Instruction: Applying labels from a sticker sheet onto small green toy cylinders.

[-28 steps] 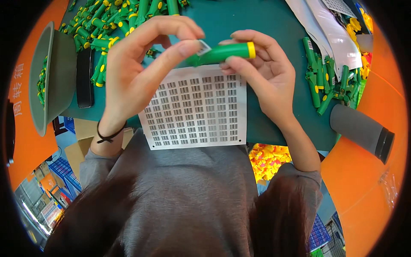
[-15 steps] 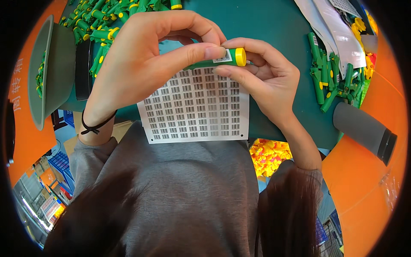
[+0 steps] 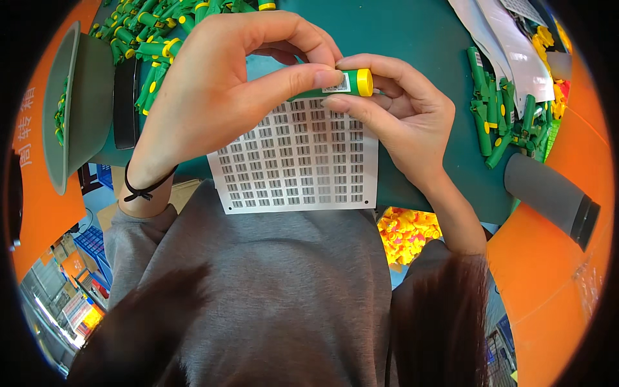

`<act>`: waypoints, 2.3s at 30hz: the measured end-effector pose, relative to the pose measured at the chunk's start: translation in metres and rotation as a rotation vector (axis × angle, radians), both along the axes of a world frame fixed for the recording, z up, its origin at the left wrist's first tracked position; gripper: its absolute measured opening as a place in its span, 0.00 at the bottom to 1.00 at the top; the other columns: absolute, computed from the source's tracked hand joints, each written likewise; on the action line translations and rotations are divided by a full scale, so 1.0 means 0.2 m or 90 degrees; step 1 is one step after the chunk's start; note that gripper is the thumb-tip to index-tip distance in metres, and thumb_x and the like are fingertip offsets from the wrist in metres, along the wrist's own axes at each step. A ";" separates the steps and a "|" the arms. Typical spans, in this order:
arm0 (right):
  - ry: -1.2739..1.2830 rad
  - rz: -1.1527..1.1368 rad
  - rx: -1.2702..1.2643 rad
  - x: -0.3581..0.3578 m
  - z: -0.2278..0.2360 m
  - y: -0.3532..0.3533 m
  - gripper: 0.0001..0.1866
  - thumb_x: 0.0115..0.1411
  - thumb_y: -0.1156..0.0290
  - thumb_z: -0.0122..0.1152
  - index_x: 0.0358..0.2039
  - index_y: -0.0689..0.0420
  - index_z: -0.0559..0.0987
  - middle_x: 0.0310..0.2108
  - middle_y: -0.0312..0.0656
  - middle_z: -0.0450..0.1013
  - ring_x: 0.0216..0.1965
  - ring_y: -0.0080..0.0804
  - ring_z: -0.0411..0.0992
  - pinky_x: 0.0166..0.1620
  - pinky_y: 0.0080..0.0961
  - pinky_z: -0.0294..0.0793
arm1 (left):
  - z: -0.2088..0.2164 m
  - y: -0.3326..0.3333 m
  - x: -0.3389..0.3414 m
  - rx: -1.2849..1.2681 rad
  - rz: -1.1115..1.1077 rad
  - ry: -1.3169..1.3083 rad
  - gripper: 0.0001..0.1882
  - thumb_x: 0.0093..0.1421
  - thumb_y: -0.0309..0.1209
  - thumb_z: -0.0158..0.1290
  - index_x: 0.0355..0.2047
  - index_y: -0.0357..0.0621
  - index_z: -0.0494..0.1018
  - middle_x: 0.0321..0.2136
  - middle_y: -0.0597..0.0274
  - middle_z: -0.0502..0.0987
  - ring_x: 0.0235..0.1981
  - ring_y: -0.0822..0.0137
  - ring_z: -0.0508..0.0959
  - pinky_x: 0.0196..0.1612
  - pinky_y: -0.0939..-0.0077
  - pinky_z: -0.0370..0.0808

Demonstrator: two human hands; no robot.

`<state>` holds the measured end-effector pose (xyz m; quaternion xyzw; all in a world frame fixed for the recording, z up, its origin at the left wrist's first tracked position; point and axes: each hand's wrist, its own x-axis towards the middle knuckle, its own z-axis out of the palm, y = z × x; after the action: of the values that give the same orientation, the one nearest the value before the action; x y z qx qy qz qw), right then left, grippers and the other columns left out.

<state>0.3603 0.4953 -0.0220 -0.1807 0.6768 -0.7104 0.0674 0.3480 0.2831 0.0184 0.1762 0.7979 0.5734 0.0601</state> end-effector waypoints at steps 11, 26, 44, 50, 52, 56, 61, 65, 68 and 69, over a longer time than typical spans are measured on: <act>0.186 0.033 0.002 -0.07 -0.06 0.01 0.20 0.53 0.86 0.69 0.47 0.66 0.80 0.47 0.46 0.77 0.47 0.31 0.76 0.52 0.24 0.76 | 0.01 -0.01 -0.01 -0.027 -0.135 -0.302 0.17 0.70 0.41 0.53 0.39 0.38 0.78 0.26 0.71 0.75 0.26 0.84 0.69 0.28 0.89 0.65; 0.053 0.006 -0.110 -0.05 -0.04 0.01 0.21 0.52 0.88 0.69 0.48 0.67 0.78 0.46 0.48 0.77 0.48 0.33 0.77 0.53 0.26 0.77 | -0.09 -0.07 0.08 -0.078 0.025 0.382 0.18 0.54 0.26 0.65 0.46 0.37 0.77 0.35 0.56 0.79 0.32 0.63 0.78 0.34 0.70 0.75; -0.006 0.093 -0.194 -0.10 0.01 -0.04 0.42 0.71 0.37 0.30 0.63 0.65 0.65 0.62 0.52 0.63 0.61 0.42 0.64 0.65 0.41 0.60 | -0.12 -0.04 0.11 -0.125 -0.101 0.282 0.15 0.61 0.31 0.59 0.45 0.37 0.73 0.33 0.54 0.72 0.37 0.53 0.76 0.40 0.63 0.75; 0.105 0.162 0.049 -0.11 0.01 -0.12 0.49 0.69 0.38 0.10 0.64 0.70 0.63 0.65 0.54 0.59 0.68 0.44 0.56 0.71 0.38 0.48 | -0.15 0.08 0.18 -0.223 -0.065 0.437 0.12 0.53 0.27 0.58 0.36 0.37 0.71 0.30 0.56 0.69 0.34 0.59 0.72 0.40 0.66 0.73; 0.114 0.140 0.036 -0.09 0.00 -0.13 0.47 0.71 0.41 0.09 0.63 0.71 0.63 0.65 0.54 0.59 0.67 0.45 0.57 0.71 0.38 0.49 | -0.17 0.07 0.19 -0.232 -0.085 0.426 0.11 0.54 0.28 0.58 0.36 0.37 0.71 0.30 0.56 0.69 0.35 0.58 0.73 0.39 0.65 0.73; 0.077 0.189 0.094 -0.07 0.02 -0.16 0.49 0.69 0.37 0.12 0.64 0.70 0.64 0.64 0.54 0.61 0.67 0.44 0.58 0.70 0.37 0.48 | -0.15 0.00 0.19 -0.194 -0.070 0.356 0.16 0.54 0.34 0.64 0.37 0.38 0.73 0.30 0.57 0.71 0.33 0.57 0.73 0.37 0.65 0.73; 0.194 0.068 0.253 -0.27 0.14 -0.13 0.28 0.70 0.53 0.44 0.60 0.63 0.71 0.57 0.45 0.70 0.54 0.34 0.70 0.61 0.32 0.65 | -0.03 -0.42 0.24 -0.104 0.278 0.359 0.16 0.52 0.32 0.68 0.38 0.37 0.80 0.35 0.58 0.81 0.35 0.68 0.78 0.35 0.77 0.73; 0.365 -0.170 0.491 -0.78 0.10 0.18 0.13 0.67 0.72 0.54 0.50 0.54 0.81 0.50 0.38 0.75 0.43 0.25 0.74 0.49 0.25 0.72 | 0.13 -1.11 0.45 -0.184 0.885 0.410 0.16 0.71 0.32 0.48 0.49 0.32 0.78 0.44 0.54 0.81 0.44 0.66 0.79 0.48 0.73 0.75; 0.406 -0.207 0.546 -1.02 0.04 0.24 0.12 0.65 0.70 0.57 0.48 0.55 0.81 0.46 0.39 0.77 0.40 0.28 0.75 0.44 0.27 0.74 | 0.20 -1.40 0.51 -0.434 0.943 0.450 0.16 0.70 0.33 0.50 0.50 0.35 0.78 0.45 0.55 0.80 0.46 0.64 0.78 0.50 0.72 0.75; 0.415 -0.204 0.539 -1.06 0.04 0.24 0.12 0.64 0.69 0.59 0.47 0.56 0.81 0.44 0.40 0.77 0.38 0.30 0.75 0.43 0.28 0.75 | 0.22 -1.44 0.52 -0.704 0.893 0.494 0.15 0.70 0.34 0.51 0.50 0.37 0.79 0.46 0.55 0.80 0.47 0.63 0.78 0.51 0.72 0.74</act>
<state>0.1486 0.5423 -0.0133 -0.2435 0.9079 -0.2850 -0.1875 0.4523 -0.0048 0.0615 -0.2154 0.8426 -0.0744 -0.4879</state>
